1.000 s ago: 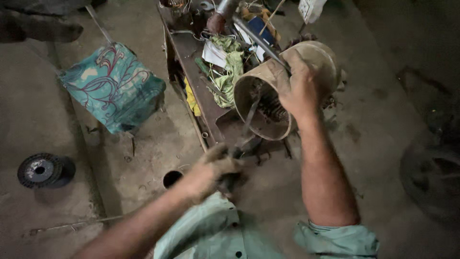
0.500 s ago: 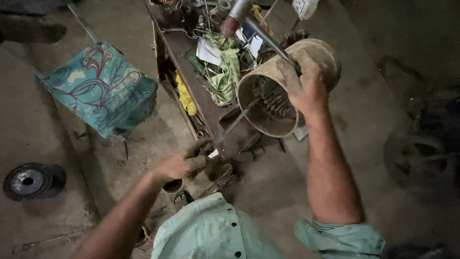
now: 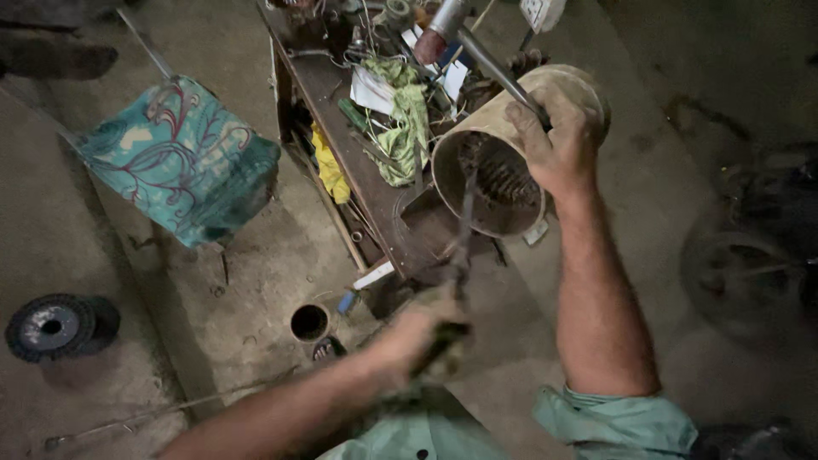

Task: The person uses a hammer and a metal rod to repeatedly strike the interior of a large metal cylinder. The person holds the rod with one hand and strikes it with the hammer in the other hand, working on the inner surface of the cylinder.

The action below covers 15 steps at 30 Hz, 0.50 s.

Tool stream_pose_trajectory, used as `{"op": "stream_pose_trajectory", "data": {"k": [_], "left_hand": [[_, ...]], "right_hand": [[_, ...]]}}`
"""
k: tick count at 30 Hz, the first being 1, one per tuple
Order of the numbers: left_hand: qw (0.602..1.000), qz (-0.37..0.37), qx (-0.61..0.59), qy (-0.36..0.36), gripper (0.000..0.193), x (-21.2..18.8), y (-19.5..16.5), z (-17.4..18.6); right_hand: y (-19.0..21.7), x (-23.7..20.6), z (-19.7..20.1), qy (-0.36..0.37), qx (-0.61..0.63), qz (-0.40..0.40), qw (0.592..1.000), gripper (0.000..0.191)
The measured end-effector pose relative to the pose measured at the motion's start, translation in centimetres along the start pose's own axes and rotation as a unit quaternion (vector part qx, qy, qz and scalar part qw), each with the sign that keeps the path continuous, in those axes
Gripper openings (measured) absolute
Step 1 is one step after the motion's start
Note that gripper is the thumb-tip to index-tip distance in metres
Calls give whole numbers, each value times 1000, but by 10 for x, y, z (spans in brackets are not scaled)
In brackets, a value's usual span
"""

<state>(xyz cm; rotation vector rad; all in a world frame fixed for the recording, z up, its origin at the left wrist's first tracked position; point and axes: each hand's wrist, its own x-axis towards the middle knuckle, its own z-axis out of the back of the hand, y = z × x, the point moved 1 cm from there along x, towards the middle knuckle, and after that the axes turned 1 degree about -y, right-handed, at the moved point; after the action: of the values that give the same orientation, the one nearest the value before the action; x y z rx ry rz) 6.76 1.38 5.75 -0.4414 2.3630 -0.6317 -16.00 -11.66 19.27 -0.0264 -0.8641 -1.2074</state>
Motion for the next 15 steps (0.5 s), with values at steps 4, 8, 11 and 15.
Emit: {"op": "stream_pose_trajectory", "data": {"k": [4, 8, 11, 15], "left_hand": [[958, 74, 273, -45, 52, -20, -21, 115], [922, 77, 361, -117, 73, -76, -7, 190], [907, 102, 382, -146, 67, -97, 4, 199], [896, -26, 409, -170, 65, -86, 9, 175]], "right_hand": [[-5, 2, 0, 3, -18, 34, 999, 26], [-9, -1, 0, -26, -108, 91, 990, 26], [-10, -4, -3, 2, -13, -18, 1000, 25], [-9, -5, -6, 12, 27, -93, 995, 24]]}}
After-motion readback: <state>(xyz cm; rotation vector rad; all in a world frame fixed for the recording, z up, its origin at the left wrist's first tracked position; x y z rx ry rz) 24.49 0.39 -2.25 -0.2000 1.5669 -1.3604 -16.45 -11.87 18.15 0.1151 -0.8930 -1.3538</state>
